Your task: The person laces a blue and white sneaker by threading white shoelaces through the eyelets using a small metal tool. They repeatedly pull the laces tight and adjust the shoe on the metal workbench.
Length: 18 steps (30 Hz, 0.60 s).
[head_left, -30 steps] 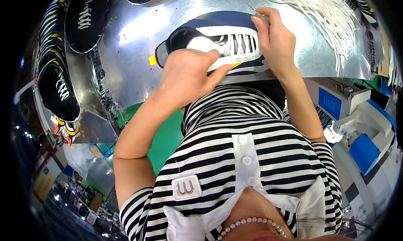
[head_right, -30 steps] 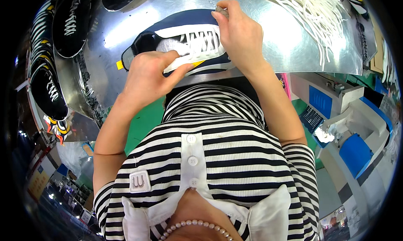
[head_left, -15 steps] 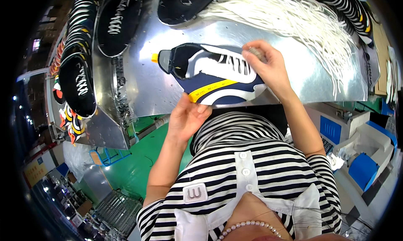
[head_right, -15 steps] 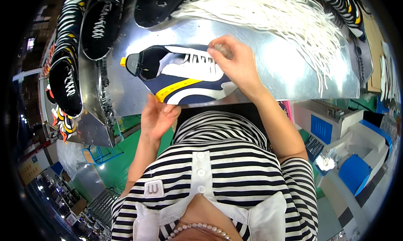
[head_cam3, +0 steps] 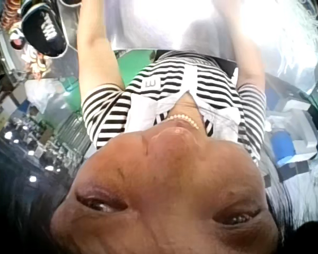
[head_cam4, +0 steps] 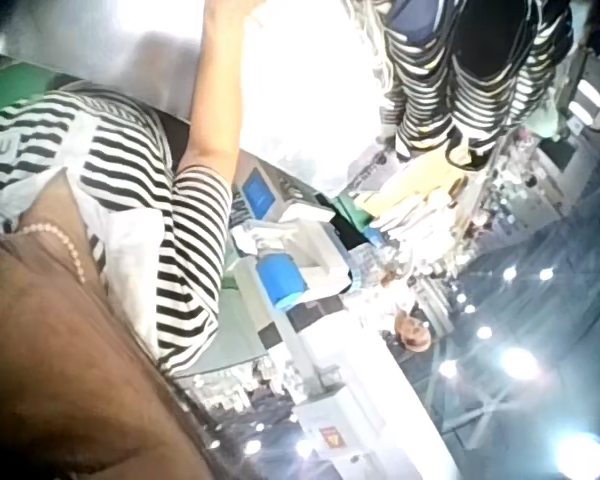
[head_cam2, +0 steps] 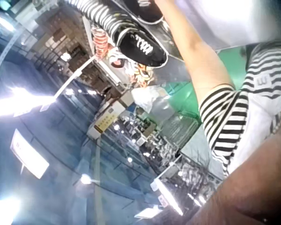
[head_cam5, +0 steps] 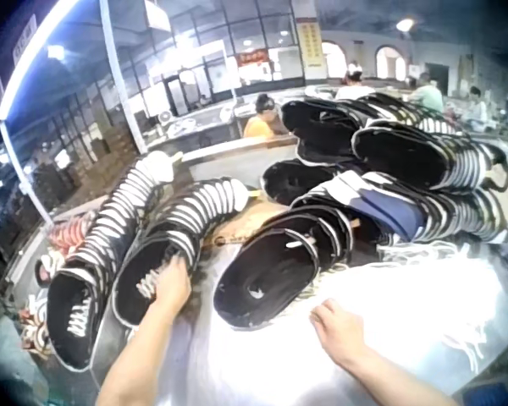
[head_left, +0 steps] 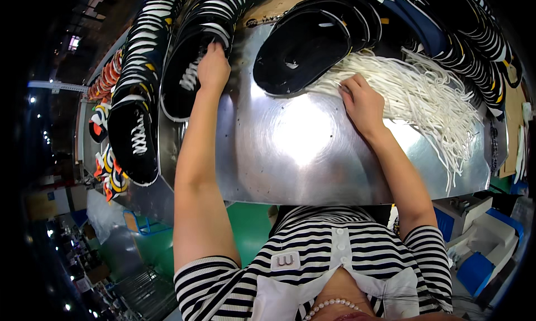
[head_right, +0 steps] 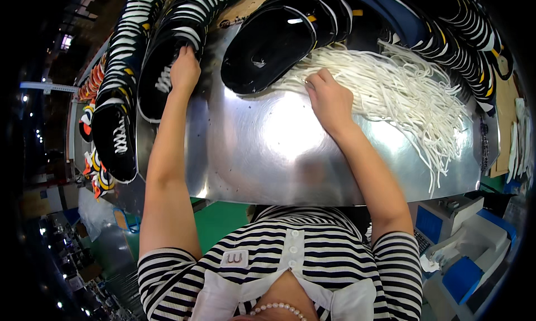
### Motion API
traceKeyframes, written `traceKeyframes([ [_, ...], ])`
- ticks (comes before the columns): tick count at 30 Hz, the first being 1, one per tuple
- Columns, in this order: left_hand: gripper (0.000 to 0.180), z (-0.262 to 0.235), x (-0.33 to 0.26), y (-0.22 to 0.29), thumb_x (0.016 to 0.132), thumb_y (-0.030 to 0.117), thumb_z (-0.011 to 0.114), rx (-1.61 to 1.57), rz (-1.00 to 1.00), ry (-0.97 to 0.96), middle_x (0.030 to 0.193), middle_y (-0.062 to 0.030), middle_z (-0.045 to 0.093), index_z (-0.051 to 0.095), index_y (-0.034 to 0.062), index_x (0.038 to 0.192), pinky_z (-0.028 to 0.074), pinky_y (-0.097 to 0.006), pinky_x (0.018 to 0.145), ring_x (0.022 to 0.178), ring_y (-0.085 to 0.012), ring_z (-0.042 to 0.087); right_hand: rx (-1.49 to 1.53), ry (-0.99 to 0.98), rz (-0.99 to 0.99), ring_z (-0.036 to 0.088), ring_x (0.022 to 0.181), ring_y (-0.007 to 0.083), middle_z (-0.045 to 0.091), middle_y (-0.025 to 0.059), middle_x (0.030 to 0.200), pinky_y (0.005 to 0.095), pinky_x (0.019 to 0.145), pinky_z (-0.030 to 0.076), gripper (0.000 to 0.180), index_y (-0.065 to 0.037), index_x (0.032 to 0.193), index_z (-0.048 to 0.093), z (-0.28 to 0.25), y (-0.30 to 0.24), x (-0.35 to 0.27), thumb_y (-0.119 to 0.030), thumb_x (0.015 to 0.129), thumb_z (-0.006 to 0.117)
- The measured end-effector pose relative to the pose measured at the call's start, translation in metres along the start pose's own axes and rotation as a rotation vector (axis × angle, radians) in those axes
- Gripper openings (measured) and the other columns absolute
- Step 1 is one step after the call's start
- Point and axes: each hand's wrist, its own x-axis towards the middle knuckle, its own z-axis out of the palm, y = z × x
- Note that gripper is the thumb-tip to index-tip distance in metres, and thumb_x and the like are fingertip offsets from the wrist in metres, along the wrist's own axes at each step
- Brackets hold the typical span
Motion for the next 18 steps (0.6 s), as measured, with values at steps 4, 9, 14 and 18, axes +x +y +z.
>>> traceKeyframes([
  [4, 0.053, 0.032, 0.029, -0.008, 0.082, 0.001, 0.050, -0.072, 0.155, 0.057, 0.126, -0.0207, 0.053, 0.048, 0.0021, 0.136, 0.051, -0.047, 0.087, 0.103, -0.0412, 0.061, 0.063, -0.011, 0.085, 0.064, 0.074, 0.0293, 0.062, 0.0040, 0.093, 0.0388, 0.063, 0.051, 0.011, -0.012, 0.094, 0.064, -0.020, 0.010, -0.017, -0.015, 0.084, 0.068],
  [9, 0.047, 0.037, 0.007, 0.007, 0.090, 0.022, 0.065, -0.389, 0.035, 0.235, 0.116, -0.0223, 0.057, 0.055, -0.0026, 0.127, 0.050, -0.041, 0.088, 0.101, -0.0364, 0.061, -0.008, -0.008, 0.076, 0.065, 0.075, 0.0273, 0.064, 0.0065, 0.091, 0.0371, 0.065, 0.051, 0.010, -0.010, 0.093, 0.066, -0.017, 0.013, -0.013, -0.015, 0.085, 0.068],
  [14, 0.045, 0.010, -0.078, 0.057, 0.089, 0.036, 0.069, -0.792, -0.330, 0.049, 0.092, -0.0125, 0.066, 0.064, -0.0019, 0.112, 0.051, -0.034, 0.078, 0.082, -0.0233, 0.065, 0.259, 0.012, 0.213, 0.065, 0.074, 0.0259, 0.067, 0.0075, 0.091, 0.0353, 0.069, 0.050, 0.013, -0.007, 0.096, 0.066, -0.034, 0.005, 0.002, -0.015, 0.086, 0.068],
  [18, 0.040, -0.014, -0.078, 0.065, 0.088, 0.034, 0.070, -0.863, -0.358, 0.045, 0.074, -0.0049, 0.064, 0.064, -0.0024, 0.105, 0.047, -0.031, 0.068, 0.068, -0.0160, 0.060, 0.219, -0.009, 0.112, 0.064, 0.072, 0.0190, 0.068, 0.0056, 0.093, 0.0289, 0.066, 0.049, 0.015, -0.006, 0.099, 0.067, -0.034, -0.004, -0.001, -0.015, 0.088, 0.070],
])
